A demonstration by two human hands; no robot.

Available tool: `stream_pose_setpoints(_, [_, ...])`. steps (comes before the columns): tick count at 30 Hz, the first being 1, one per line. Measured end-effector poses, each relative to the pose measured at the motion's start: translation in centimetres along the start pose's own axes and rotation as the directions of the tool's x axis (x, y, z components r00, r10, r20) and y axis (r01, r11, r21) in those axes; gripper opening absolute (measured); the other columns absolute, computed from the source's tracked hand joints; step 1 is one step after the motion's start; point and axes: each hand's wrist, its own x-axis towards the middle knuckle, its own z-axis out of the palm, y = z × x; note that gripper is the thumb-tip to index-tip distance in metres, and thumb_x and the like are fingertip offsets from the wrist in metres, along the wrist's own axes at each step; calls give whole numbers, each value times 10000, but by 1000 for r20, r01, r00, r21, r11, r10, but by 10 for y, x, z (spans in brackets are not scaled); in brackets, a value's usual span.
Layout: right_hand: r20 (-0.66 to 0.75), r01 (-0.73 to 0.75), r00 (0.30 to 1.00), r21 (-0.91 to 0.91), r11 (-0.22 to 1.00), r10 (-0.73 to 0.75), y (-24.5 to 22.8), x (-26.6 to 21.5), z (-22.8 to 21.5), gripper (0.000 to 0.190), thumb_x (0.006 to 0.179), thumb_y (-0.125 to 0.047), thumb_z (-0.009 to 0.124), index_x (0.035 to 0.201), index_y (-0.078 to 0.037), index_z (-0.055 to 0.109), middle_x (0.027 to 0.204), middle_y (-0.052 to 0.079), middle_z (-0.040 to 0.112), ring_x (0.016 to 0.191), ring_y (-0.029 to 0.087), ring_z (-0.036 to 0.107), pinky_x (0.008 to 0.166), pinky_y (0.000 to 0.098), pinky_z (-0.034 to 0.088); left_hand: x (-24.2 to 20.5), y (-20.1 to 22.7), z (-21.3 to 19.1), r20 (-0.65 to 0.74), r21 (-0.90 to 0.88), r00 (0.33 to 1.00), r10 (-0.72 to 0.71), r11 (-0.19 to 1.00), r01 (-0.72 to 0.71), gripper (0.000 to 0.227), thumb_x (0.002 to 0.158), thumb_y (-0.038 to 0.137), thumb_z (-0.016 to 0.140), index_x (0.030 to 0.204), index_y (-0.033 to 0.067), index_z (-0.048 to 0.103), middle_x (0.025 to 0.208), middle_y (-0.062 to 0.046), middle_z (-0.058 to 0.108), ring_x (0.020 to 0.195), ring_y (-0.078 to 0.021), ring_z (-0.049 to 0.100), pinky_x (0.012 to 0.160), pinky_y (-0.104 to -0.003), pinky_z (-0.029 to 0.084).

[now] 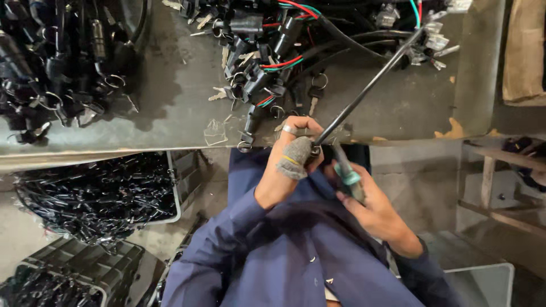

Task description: The person repeatedly strips the outer insulation from black wires using pliers, exposing the inner red and green conductors. They handle each wire individually, cut the insulation, and place the stripped wires onto a growing pile on the metal workbench.

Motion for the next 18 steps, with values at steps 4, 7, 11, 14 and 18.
stream_pose_setpoints(4, [73,435,879,-530,728,-472,-1,17,-9,741,665,131,576,1388,19,459,1325,180,518,1278,344,527,1081,399,431,-24,11,14,280,536,938,206,776,-331,407,925,3,578,1322,69,512,1095,-25,584,981,-76,574,842,-217,504])
stream_pose_setpoints(7, [244,565,808,-578,589,-536,-33,23,-30,736,570,53,727,1278,-20,538,1253,165,584,1205,365,567,1024,409,465,-40,1,19,336,576,880,335,666,-474,472,845,-54,596,1298,45,504,1069,-32,519,910,-88,547,791,-222,467])
stream_pose_setpoints(11, [293,577,769,-701,419,-568,-57,40,-31,591,623,-42,821,1169,-84,599,1158,85,648,1114,309,610,960,398,487,-43,-20,14,104,143,990,95,984,-110,385,1007,20,563,1390,38,525,827,-13,483,739,-70,455,642,-223,379])
stream_pose_setpoints(14, [303,534,805,-744,401,-510,-67,39,-31,569,634,-54,818,1157,-56,593,1184,105,656,1121,329,604,957,414,475,-38,-22,8,50,-18,997,65,998,-64,367,1003,42,535,1369,20,527,832,0,498,725,-78,463,627,-231,380])
stream_pose_setpoints(18, [234,472,838,-764,440,-493,-73,22,-27,678,667,-9,752,1309,-4,535,1287,171,603,1205,381,554,1024,456,440,-38,-2,0,161,544,960,230,790,-281,473,883,7,588,1342,35,479,859,-67,532,748,-203,505,673,-318,444])
